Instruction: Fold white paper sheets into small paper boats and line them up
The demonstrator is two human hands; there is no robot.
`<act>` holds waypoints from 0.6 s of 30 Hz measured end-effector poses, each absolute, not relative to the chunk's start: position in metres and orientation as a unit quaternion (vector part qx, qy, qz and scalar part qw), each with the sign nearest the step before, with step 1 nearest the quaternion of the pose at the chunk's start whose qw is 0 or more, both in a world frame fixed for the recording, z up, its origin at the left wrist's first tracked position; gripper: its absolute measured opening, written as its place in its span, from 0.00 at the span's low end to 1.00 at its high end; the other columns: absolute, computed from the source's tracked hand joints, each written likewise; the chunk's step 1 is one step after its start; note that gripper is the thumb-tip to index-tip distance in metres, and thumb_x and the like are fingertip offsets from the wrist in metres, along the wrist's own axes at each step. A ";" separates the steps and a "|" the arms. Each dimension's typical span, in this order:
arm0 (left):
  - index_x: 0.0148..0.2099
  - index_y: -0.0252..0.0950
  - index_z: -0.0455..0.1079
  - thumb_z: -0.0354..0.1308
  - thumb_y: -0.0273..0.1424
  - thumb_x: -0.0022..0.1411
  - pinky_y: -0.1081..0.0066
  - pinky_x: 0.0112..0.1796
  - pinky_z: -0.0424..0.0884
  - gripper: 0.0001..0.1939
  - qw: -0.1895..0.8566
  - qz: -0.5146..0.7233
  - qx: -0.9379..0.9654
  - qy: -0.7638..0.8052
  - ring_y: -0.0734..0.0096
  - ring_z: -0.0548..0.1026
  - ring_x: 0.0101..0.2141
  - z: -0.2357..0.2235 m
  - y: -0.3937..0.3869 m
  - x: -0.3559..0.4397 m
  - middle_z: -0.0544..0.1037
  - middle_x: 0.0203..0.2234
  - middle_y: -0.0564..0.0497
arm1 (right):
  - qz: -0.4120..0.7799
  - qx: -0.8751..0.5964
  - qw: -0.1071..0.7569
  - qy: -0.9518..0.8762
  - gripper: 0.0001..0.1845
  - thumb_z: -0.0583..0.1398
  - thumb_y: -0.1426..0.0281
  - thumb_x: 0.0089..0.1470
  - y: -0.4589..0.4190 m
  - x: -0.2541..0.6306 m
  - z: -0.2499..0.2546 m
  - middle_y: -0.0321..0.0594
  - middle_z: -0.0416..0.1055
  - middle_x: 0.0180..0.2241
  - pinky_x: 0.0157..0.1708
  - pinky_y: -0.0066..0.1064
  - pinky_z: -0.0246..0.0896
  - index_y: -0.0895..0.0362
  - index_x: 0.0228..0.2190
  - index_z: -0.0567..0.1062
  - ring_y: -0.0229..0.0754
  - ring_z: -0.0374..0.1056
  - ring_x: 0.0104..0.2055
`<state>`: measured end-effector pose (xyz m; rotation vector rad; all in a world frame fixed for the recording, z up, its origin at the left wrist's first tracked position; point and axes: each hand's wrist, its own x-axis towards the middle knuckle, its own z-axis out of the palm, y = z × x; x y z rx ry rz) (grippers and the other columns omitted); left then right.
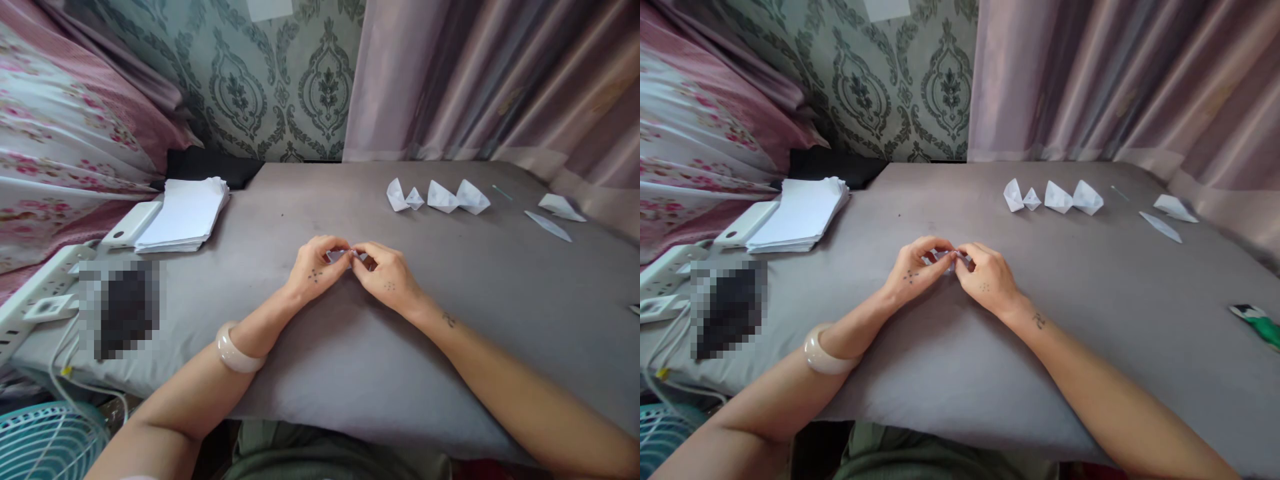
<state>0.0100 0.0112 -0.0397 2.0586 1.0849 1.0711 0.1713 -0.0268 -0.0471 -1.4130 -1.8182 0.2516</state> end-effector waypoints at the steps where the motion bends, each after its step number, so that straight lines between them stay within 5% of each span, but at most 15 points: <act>1: 0.37 0.37 0.75 0.58 0.31 0.58 0.73 0.34 0.69 0.06 0.284 0.400 0.770 0.408 0.71 0.75 0.35 -0.039 0.011 0.010 0.80 0.33 0.51 | 0.100 -0.563 0.401 -0.715 0.08 0.59 0.70 0.55 -0.027 0.171 -0.047 0.39 0.76 0.32 0.31 0.30 0.62 0.56 0.36 0.77 0.38 0.68 0.28; 10: 0.35 0.34 0.74 0.56 0.31 0.57 0.76 0.29 0.69 0.08 0.344 0.399 0.716 0.458 0.75 0.73 0.26 -0.037 0.015 0.007 0.79 0.30 0.51 | 0.157 -0.581 0.417 -0.681 0.08 0.59 0.68 0.53 -0.023 0.173 -0.046 0.39 0.77 0.32 0.32 0.30 0.64 0.55 0.35 0.77 0.37 0.69 0.25; 18: 0.37 0.34 0.73 0.52 0.24 0.53 0.75 0.33 0.69 0.11 0.338 0.384 0.720 0.468 0.72 0.74 0.32 -0.043 0.025 0.001 0.77 0.29 0.51 | 0.285 -0.624 0.404 -0.605 0.11 0.59 0.66 0.51 -0.013 0.190 -0.058 0.37 0.77 0.28 0.31 0.32 0.67 0.54 0.37 0.76 0.40 0.73 0.26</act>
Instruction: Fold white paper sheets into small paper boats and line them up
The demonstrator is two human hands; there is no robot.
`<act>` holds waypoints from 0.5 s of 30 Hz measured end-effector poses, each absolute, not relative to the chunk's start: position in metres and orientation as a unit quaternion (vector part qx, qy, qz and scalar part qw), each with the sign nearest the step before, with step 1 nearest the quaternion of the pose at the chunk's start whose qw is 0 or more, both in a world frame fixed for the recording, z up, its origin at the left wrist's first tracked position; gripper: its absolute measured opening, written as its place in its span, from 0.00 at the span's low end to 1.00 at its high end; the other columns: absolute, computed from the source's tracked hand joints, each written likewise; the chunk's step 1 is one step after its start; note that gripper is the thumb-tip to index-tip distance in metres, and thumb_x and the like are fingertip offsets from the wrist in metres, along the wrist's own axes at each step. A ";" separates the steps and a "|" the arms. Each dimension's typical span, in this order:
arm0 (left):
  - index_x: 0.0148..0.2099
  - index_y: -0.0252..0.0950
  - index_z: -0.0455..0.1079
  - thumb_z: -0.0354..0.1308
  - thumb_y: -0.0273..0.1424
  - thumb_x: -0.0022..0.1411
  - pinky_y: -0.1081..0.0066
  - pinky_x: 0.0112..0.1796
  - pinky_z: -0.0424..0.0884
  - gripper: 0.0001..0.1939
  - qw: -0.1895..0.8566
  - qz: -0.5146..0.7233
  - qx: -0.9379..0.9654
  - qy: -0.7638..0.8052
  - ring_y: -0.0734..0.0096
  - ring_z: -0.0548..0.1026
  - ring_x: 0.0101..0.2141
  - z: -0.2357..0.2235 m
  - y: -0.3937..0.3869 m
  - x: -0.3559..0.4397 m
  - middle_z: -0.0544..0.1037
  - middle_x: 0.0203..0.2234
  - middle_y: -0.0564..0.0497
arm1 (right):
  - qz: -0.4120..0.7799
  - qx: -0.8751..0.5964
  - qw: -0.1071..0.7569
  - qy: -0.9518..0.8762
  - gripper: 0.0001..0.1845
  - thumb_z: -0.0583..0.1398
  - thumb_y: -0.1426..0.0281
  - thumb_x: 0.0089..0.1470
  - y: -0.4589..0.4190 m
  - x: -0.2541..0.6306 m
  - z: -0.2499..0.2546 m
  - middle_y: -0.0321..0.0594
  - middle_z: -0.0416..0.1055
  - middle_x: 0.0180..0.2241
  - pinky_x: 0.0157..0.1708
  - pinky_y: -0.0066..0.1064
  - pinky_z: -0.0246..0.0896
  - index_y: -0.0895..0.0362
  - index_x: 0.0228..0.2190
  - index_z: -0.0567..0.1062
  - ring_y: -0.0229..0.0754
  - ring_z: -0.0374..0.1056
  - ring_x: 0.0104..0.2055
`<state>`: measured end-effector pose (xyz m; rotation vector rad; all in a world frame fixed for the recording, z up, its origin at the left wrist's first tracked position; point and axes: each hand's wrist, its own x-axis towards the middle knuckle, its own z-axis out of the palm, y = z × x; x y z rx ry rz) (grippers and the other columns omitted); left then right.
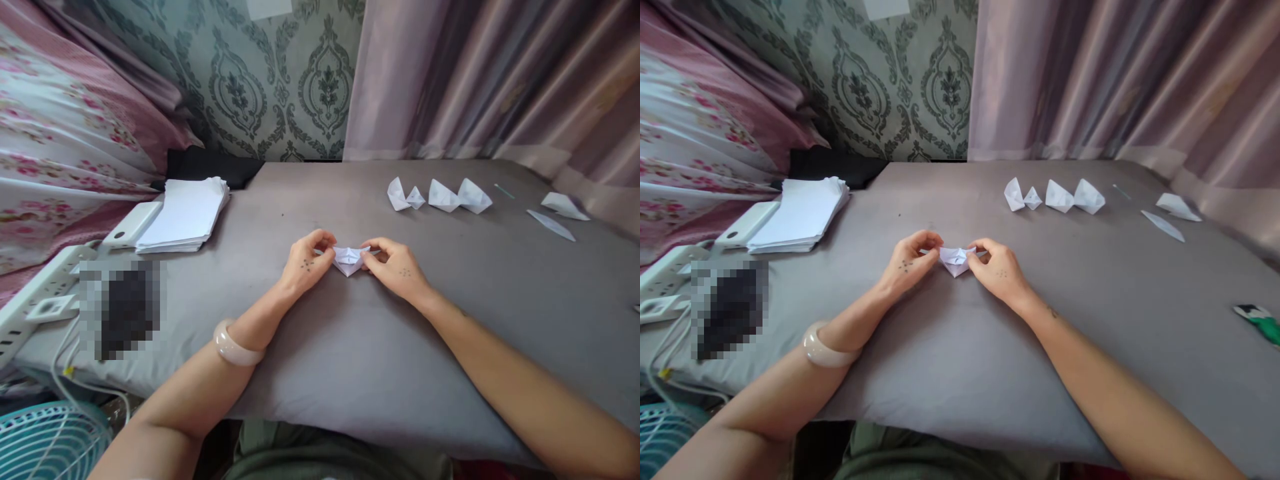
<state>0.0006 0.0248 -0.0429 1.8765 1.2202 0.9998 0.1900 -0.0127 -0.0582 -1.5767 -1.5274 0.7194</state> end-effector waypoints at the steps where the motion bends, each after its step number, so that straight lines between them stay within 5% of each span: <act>1: 0.37 0.34 0.74 0.50 0.24 0.53 0.75 0.33 0.69 0.12 0.331 0.377 0.733 0.459 0.73 0.73 0.32 -0.043 0.025 0.000 0.77 0.31 0.51 | 0.289 -0.622 0.407 -0.602 0.11 0.58 0.67 0.51 -0.012 0.193 -0.060 0.37 0.77 0.29 0.31 0.31 0.67 0.54 0.38 0.75 0.39 0.73 0.26; 8: 0.38 0.35 0.75 0.43 0.20 0.55 0.68 0.44 0.68 0.19 0.278 0.264 0.832 0.400 0.69 0.74 0.38 -0.038 0.031 -0.011 0.76 0.41 0.46 | 0.202 -0.588 0.360 -0.695 0.13 0.53 0.73 0.53 -0.015 0.204 -0.052 0.39 0.76 0.37 0.32 0.31 0.64 0.55 0.35 0.77 0.37 0.70 0.27; 15: 0.48 0.37 0.71 0.57 0.30 0.54 0.67 0.39 0.70 0.17 0.211 0.175 0.899 0.341 0.63 0.74 0.39 -0.036 0.029 -0.020 0.74 0.45 0.45 | 0.023 -0.549 0.205 -0.810 0.16 0.57 0.74 0.50 -0.026 0.207 -0.044 0.41 0.72 0.46 0.34 0.32 0.61 0.54 0.43 0.74 0.43 0.69 0.38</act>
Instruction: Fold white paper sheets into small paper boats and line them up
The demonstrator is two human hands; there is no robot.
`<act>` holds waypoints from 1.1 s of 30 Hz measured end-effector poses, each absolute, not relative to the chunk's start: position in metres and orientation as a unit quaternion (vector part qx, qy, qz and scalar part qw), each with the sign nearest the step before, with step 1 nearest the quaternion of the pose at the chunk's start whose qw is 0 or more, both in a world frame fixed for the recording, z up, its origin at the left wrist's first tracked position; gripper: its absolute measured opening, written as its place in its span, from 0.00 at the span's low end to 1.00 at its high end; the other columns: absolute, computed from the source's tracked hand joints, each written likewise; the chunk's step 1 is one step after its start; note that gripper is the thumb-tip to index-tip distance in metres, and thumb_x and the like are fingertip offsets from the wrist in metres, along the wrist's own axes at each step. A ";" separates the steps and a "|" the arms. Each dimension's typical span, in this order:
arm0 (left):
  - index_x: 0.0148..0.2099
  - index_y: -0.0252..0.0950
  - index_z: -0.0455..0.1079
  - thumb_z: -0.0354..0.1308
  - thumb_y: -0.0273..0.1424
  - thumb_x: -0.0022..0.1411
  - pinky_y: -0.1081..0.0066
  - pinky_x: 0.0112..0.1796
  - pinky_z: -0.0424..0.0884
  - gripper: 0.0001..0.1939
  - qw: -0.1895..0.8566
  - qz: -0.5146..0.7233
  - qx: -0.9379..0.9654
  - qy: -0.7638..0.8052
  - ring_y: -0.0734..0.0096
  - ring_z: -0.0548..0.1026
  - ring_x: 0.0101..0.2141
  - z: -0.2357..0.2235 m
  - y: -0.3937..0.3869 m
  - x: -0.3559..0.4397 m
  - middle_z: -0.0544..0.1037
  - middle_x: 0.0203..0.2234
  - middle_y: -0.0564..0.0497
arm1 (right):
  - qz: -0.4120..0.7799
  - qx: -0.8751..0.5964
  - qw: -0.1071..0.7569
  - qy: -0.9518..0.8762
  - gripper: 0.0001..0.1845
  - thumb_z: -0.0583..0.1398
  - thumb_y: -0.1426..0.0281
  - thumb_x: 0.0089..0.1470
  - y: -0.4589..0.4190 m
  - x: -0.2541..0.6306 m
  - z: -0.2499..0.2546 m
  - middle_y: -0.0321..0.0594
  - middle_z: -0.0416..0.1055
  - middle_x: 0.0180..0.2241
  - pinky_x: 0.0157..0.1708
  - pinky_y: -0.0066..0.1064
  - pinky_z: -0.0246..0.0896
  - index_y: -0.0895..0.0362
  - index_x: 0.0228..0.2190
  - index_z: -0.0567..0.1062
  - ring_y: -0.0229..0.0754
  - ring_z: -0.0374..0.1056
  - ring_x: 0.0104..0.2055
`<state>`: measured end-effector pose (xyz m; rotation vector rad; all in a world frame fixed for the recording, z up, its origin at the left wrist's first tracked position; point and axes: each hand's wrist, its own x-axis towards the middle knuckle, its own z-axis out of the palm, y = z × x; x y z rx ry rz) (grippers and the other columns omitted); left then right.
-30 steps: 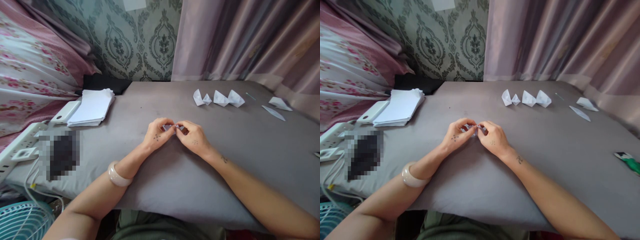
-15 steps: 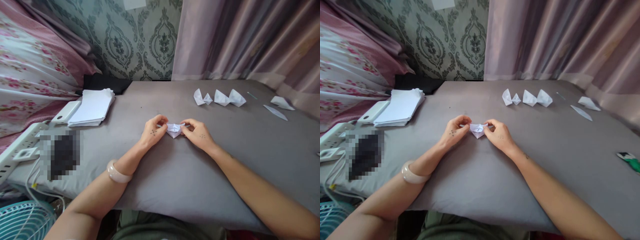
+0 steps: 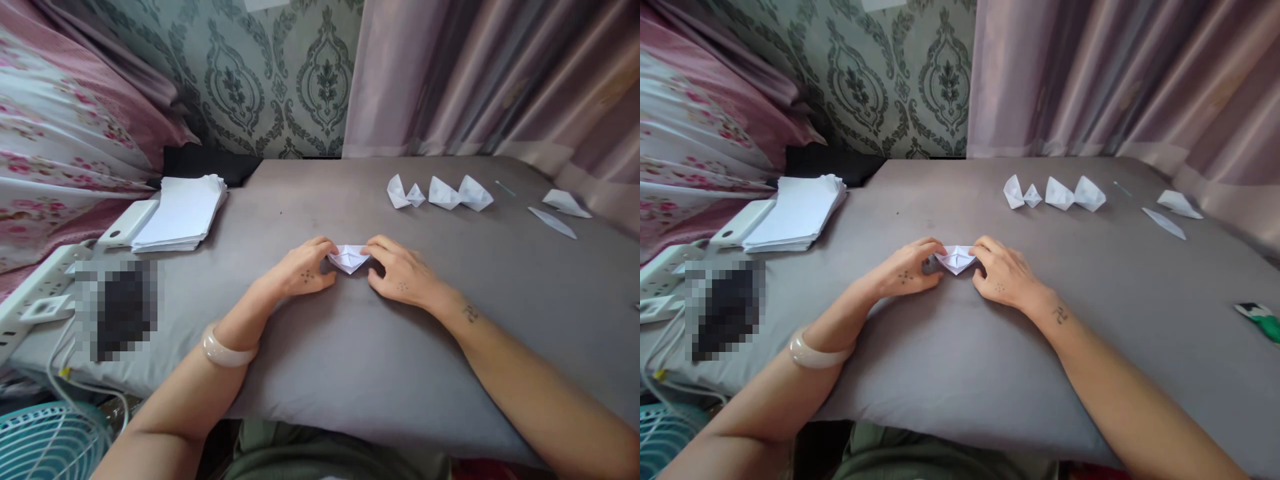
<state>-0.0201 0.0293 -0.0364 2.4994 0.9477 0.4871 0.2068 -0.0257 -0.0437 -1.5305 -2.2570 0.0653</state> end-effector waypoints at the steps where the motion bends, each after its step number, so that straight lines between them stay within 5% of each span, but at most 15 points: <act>1: 0.48 0.38 0.71 0.58 0.32 0.55 0.67 0.40 0.70 0.17 0.199 0.172 0.904 0.338 0.63 0.74 0.40 -0.038 0.030 -0.020 0.74 0.45 0.45 | 0.009 -0.547 0.191 -0.815 0.14 0.58 0.72 0.52 -0.026 0.208 -0.044 0.41 0.71 0.45 0.32 0.32 0.60 0.54 0.42 0.74 0.43 0.69 0.38; 10: 0.38 0.39 0.75 0.55 0.31 0.62 0.71 0.37 0.68 0.08 0.222 0.226 0.884 0.344 0.70 0.75 0.36 -0.051 0.040 -0.018 0.78 0.43 0.49 | -0.057 -0.511 0.182 -0.838 0.07 0.60 0.65 0.57 -0.020 0.208 -0.048 0.42 0.72 0.43 0.37 0.36 0.59 0.56 0.32 0.75 0.45 0.66 0.41; 15: 0.35 0.37 0.73 0.58 0.32 0.59 0.71 0.38 0.71 0.05 0.340 0.253 0.826 0.371 0.71 0.76 0.34 -0.048 0.039 -0.017 0.79 0.38 0.49 | -0.047 -0.517 0.228 -0.824 0.07 0.63 0.64 0.54 -0.016 0.204 -0.049 0.42 0.73 0.39 0.38 0.37 0.59 0.55 0.30 0.75 0.45 0.66 0.39; 20: 0.36 0.35 0.66 0.61 0.33 0.56 0.70 0.40 0.73 0.09 0.463 0.298 0.772 0.318 0.70 0.77 0.37 -0.048 0.036 -0.014 0.77 0.43 0.47 | -0.022 -0.516 0.287 -0.807 0.06 0.61 0.65 0.56 -0.018 0.203 -0.047 0.42 0.74 0.40 0.39 0.36 0.61 0.54 0.31 0.75 0.44 0.67 0.39; 27: 0.34 0.35 0.66 0.58 0.29 0.60 0.67 0.46 0.70 0.03 0.322 0.311 0.839 0.309 0.69 0.75 0.43 -0.050 0.030 -0.008 0.76 0.47 0.45 | -0.094 -0.490 0.268 -0.824 0.09 0.57 0.72 0.57 -0.023 0.196 -0.050 0.47 0.69 0.52 0.50 0.45 0.59 0.55 0.37 0.78 0.52 0.62 0.54; 33: 0.41 0.37 0.72 0.60 0.30 0.58 0.70 0.39 0.70 0.07 0.274 0.242 0.866 0.342 0.70 0.75 0.36 -0.052 0.033 -0.008 0.77 0.41 0.48 | -0.056 -0.489 0.216 -0.843 0.10 0.58 0.73 0.56 -0.023 0.193 -0.055 0.50 0.69 0.53 0.54 0.47 0.57 0.57 0.37 0.79 0.53 0.61 0.56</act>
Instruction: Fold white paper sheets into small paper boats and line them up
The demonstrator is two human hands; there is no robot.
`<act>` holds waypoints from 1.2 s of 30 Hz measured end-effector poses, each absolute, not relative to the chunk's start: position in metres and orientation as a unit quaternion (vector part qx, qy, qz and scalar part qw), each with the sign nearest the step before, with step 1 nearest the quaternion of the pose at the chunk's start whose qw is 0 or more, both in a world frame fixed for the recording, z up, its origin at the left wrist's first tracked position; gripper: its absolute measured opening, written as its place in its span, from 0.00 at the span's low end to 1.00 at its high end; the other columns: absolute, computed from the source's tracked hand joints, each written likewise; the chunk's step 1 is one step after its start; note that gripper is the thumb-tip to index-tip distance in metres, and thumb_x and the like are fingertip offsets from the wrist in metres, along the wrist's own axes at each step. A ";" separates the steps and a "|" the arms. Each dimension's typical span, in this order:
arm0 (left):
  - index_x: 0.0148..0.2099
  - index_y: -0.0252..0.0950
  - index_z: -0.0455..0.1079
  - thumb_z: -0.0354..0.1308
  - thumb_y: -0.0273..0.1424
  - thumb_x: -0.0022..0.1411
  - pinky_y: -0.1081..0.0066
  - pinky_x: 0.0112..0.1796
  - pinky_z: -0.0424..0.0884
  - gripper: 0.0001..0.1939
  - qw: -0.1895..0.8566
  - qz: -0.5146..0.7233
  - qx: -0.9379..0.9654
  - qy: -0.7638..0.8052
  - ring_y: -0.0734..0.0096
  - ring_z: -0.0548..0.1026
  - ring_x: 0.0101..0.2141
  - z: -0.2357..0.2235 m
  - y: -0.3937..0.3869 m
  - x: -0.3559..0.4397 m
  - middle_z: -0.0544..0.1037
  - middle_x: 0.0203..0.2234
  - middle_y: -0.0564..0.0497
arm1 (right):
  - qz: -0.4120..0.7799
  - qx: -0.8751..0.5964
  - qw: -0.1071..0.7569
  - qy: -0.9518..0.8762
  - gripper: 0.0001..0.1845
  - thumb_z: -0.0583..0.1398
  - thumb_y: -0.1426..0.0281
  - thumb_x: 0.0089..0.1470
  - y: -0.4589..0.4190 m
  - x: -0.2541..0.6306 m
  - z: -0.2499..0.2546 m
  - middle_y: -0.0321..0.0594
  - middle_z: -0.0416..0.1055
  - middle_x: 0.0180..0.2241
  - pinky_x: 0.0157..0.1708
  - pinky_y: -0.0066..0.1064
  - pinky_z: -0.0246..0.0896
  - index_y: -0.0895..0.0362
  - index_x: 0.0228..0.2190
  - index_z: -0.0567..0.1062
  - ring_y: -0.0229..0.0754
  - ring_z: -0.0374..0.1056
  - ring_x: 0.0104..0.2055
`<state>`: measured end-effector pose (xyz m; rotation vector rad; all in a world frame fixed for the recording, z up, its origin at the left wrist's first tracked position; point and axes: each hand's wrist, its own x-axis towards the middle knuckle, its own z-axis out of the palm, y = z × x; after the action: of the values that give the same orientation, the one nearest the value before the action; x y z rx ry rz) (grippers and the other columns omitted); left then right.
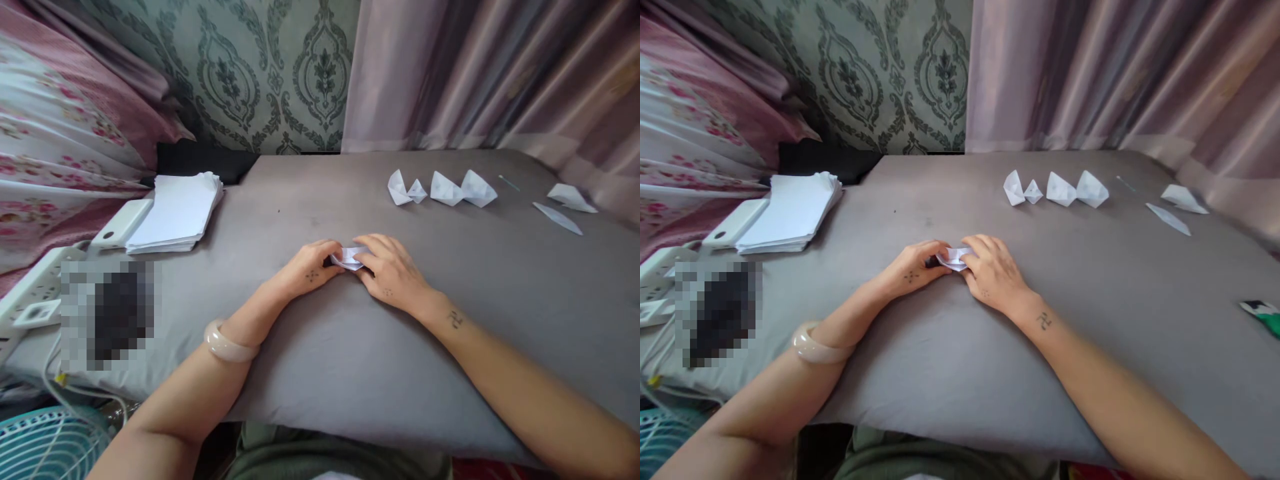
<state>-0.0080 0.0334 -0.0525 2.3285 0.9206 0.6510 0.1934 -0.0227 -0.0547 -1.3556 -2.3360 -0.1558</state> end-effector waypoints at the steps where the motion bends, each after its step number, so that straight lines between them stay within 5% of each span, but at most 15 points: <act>1: 0.43 0.37 0.72 0.61 0.30 0.57 0.70 0.39 0.70 0.10 0.272 0.240 0.865 0.347 0.69 0.75 0.36 -0.052 0.034 -0.009 0.77 0.43 0.47 | -0.043 -0.496 0.215 -0.840 0.10 0.58 0.72 0.56 -0.022 0.193 -0.054 0.49 0.69 0.53 0.53 0.47 0.58 0.57 0.37 0.79 0.53 0.61 0.56; 5: 0.39 0.39 0.77 0.62 0.36 0.56 0.68 0.43 0.70 0.09 0.272 0.227 0.856 0.376 0.67 0.75 0.39 -0.049 0.036 -0.011 0.74 0.46 0.47 | 0.007 -0.530 0.200 -0.824 0.08 0.60 0.69 0.56 -0.019 0.190 -0.050 0.47 0.70 0.51 0.48 0.46 0.62 0.56 0.36 0.79 0.53 0.63 0.53; 14: 0.31 0.34 0.75 0.63 0.41 0.54 0.71 0.32 0.67 0.14 0.271 0.240 0.794 0.488 0.69 0.72 0.31 -0.052 0.037 -0.008 0.76 0.33 0.48 | 0.089 -0.596 0.190 -0.775 0.11 0.60 0.63 0.56 0.000 0.189 -0.047 0.47 0.73 0.46 0.43 0.41 0.64 0.57 0.29 0.78 0.51 0.68 0.46; 18: 0.32 0.34 0.73 0.64 0.41 0.53 0.74 0.25 0.65 0.14 0.422 0.263 0.729 0.471 0.73 0.70 0.25 -0.049 0.040 -0.010 0.73 0.23 0.53 | 0.194 -0.623 0.212 -0.728 0.11 0.63 0.60 0.51 0.003 0.199 -0.036 0.42 0.76 0.36 0.35 0.35 0.65 0.56 0.28 0.78 0.47 0.71 0.37; 22: 0.39 0.34 0.69 0.68 0.32 0.51 0.71 0.31 0.74 0.15 0.607 0.332 0.562 0.453 0.73 0.75 0.27 -0.043 0.038 -0.006 0.74 0.24 0.54 | 0.386 -0.620 0.216 -0.648 0.14 0.61 0.59 0.54 0.004 0.206 -0.025 0.37 0.75 0.25 0.25 0.30 0.65 0.55 0.26 0.78 0.41 0.71 0.27; 26: 0.51 0.35 0.64 0.67 0.25 0.52 0.66 0.37 0.78 0.24 0.667 0.380 0.458 0.449 0.68 0.78 0.33 -0.037 0.034 -0.001 0.78 0.34 0.47 | 0.561 -0.551 0.262 -0.560 0.13 0.63 0.60 0.54 0.003 0.206 -0.026 0.45 0.79 0.34 0.31 0.31 0.72 0.58 0.33 0.80 0.43 0.75 0.34; 29: 0.45 0.31 0.68 0.68 0.28 0.53 0.68 0.37 0.78 0.18 0.676 0.388 0.443 0.443 0.66 0.79 0.36 -0.034 0.032 0.000 0.78 0.39 0.42 | 0.647 -0.518 0.256 -0.497 0.16 0.64 0.61 0.54 0.001 0.203 -0.024 0.51 0.79 0.38 0.30 0.28 0.73 0.61 0.38 0.80 0.43 0.76 0.36; 36: 0.42 0.30 0.71 0.67 0.31 0.54 0.64 0.40 0.77 0.15 0.704 0.356 0.417 0.451 0.65 0.80 0.32 -0.032 0.027 -0.001 0.80 0.33 0.42 | 0.661 -0.572 0.270 -0.405 0.12 0.65 0.66 0.52 -0.002 0.190 -0.021 0.49 0.79 0.35 0.30 0.20 0.72 0.63 0.33 0.80 0.38 0.75 0.34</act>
<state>-0.0014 0.0272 -0.0316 0.9282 1.0040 0.7930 0.1904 -0.0023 -0.0210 -1.5404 -1.0912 1.7800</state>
